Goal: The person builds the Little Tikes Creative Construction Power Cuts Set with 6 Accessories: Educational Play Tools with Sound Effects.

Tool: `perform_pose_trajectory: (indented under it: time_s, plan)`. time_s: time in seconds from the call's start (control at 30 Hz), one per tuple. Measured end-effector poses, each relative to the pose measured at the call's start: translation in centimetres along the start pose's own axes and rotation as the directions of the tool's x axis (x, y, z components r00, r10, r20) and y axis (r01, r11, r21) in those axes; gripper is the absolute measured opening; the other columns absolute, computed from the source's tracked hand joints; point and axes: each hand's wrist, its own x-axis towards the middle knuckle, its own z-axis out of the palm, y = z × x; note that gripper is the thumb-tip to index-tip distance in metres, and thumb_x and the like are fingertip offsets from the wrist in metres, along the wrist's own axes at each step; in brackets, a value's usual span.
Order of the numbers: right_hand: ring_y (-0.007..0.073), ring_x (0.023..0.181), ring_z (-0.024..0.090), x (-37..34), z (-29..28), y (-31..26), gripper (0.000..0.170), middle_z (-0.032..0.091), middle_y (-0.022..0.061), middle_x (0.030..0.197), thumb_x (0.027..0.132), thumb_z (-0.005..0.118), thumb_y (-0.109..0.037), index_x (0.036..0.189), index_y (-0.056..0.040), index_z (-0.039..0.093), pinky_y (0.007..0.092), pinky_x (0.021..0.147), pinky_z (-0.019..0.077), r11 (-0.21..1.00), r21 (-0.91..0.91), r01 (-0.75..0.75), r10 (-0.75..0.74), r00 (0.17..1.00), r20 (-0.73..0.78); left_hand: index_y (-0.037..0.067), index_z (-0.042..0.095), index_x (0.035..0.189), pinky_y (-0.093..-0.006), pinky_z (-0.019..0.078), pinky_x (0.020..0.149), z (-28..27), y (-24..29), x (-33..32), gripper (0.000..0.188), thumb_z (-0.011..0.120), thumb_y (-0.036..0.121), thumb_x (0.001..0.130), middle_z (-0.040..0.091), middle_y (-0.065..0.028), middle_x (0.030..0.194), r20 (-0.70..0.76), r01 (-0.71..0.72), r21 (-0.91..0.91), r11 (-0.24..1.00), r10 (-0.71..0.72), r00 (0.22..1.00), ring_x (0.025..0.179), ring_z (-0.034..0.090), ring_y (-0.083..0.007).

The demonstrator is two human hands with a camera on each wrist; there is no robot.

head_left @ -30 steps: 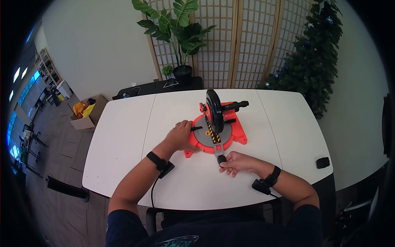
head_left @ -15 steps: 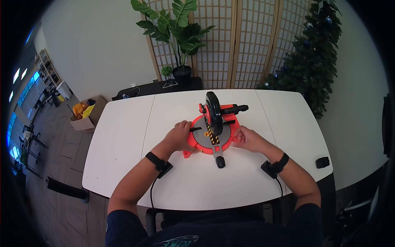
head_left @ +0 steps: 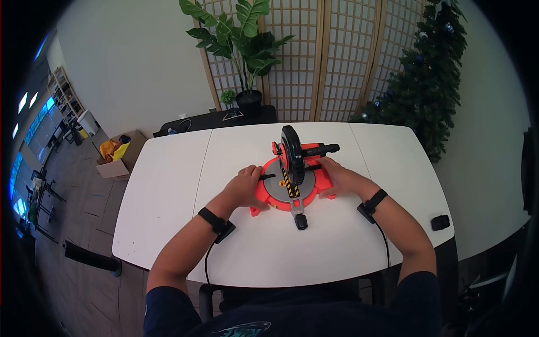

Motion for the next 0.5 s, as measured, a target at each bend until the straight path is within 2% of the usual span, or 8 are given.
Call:
perform_pose_trajectory:
  time_s: [0.07,0.2,0.27,0.4,0.5]
  plan:
    - [0.034,0.138,0.039,0.6,0.0,-0.2,0.106,0.039,0.0187,0.148,0.063,0.09,-0.027,0.147,0.0,0.031,0.0399,0.115,0.0364,0.999,-0.003,0.052,-0.052,0.998,0.017,0.002,0.039,0.142,-0.0423,0.0453,0.106,0.1,-0.1,-0.1,0.112,0.092,0.042,0.051,0.049,-0.016,0.138,-0.008,-0.008,-0.008,1.0,0.008,1.0,0.128,0.048,-0.0366]
    - [0.0355,0.134,0.042,1.1,-0.8,-1.1,0.103,0.042,0.0181,0.143,0.061,0.09,-0.028,0.144,-0.0027,0.035,0.042,0.113,0.0386,0.999,-0.023,0.032,-0.031,0.998,0.063,0.002,0.04,0.141,-0.0419,0.0448,0.107,0.1,-0.3,0.0,0.111,0.091,0.041,0.051,0.049,-0.0162,0.138,-0.027,-0.026,-0.014,1.0,0.026,0.999,0.129,0.048,-0.0363]
    - [0.0377,0.126,0.046,1.4,-0.5,-0.4,0.1,0.046,0.0173,0.136,0.057,0.089,-0.031,0.139,-0.0036,0.04,0.044,0.108,0.0419,0.99,-0.071,0.118,-0.118,0.993,0.006,0.002,0.04,0.141,-0.0418,0.0444,0.108,-0.1,0.0,-0.1,0.111,0.091,0.041,0.051,0.048,-0.0163,0.138,-0.016,-0.011,-0.022,1.0,0.011,1.0,0.13,0.048,-0.0364]
    - [0.0385,0.121,0.049,1.3,-0.4,-0.5,0.1,0.047,0.0168,0.132,0.054,0.088,-0.036,0.137,-0.0035,0.044,0.0447,0.104,0.0449,0.981,-0.161,0.107,-0.113,0.993,-0.029,0.002,0.041,0.141,-0.0417,0.0429,0.109,-0.3,0.1,-0.1,0.11,0.091,0.041,0.051,0.047,-0.0168,0.141,-0.028,-0.005,-0.036,0.999,0.004,1.0,0.131,0.046,-0.0363]
    - [0.0378,0.12,0.05,0.6,-0.6,-1.4,0.099,0.047,0.017,0.133,0.052,0.088,-0.041,0.134,-0.0033,0.047,0.0442,0.101,0.0463,0.976,-0.211,0.049,-0.055,0.998,-0.021,0.003,0.041,0.141,-0.0415,0.0419,0.11,-0.7,0.2,-0.2,0.109,0.09,0.041,0.052,0.046,-0.0173,0.142,0.001,0.017,-0.052,0.998,-0.017,1.0,0.133,0.045,-0.0359]
